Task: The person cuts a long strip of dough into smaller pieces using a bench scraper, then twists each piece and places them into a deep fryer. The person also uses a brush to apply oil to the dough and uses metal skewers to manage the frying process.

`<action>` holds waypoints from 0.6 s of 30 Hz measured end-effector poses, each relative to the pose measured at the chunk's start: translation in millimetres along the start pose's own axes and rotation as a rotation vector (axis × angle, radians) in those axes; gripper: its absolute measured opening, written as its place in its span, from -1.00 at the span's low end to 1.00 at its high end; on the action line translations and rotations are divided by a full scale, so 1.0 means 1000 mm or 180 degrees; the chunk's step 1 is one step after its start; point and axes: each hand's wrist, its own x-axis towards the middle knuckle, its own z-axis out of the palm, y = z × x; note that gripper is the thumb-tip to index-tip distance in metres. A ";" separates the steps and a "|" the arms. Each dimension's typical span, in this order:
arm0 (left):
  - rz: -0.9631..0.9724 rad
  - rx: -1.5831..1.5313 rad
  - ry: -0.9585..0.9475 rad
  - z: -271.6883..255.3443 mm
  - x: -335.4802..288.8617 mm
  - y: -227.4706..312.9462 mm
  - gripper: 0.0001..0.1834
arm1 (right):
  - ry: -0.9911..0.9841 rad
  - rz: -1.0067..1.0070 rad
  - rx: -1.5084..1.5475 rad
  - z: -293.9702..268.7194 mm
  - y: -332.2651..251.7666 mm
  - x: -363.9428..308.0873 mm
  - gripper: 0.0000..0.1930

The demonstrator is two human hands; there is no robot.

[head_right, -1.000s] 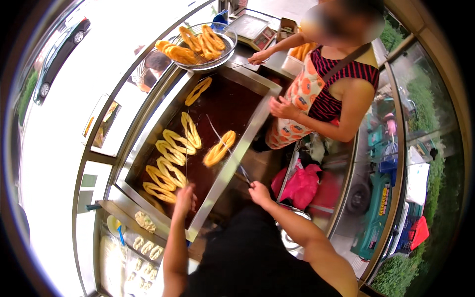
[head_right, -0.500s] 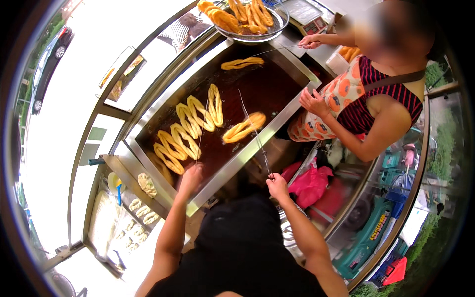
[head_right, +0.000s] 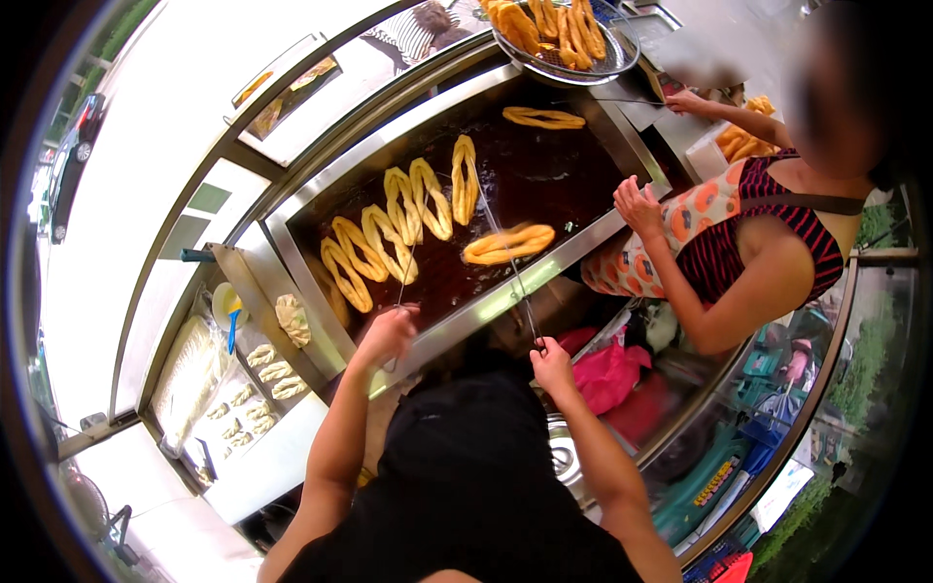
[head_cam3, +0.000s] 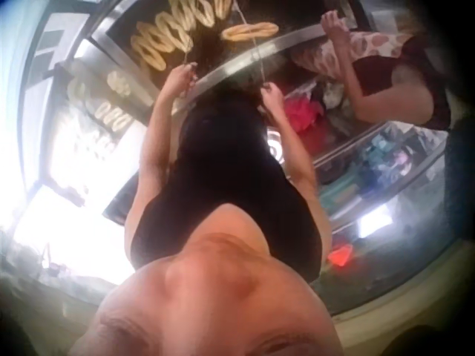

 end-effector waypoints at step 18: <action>0.0083 0.0008 0.0155 -0.025 -0.056 -0.044 -0.62 | -0.0105 -0.0322 -0.0275 0.008 -0.023 0.002 -0.71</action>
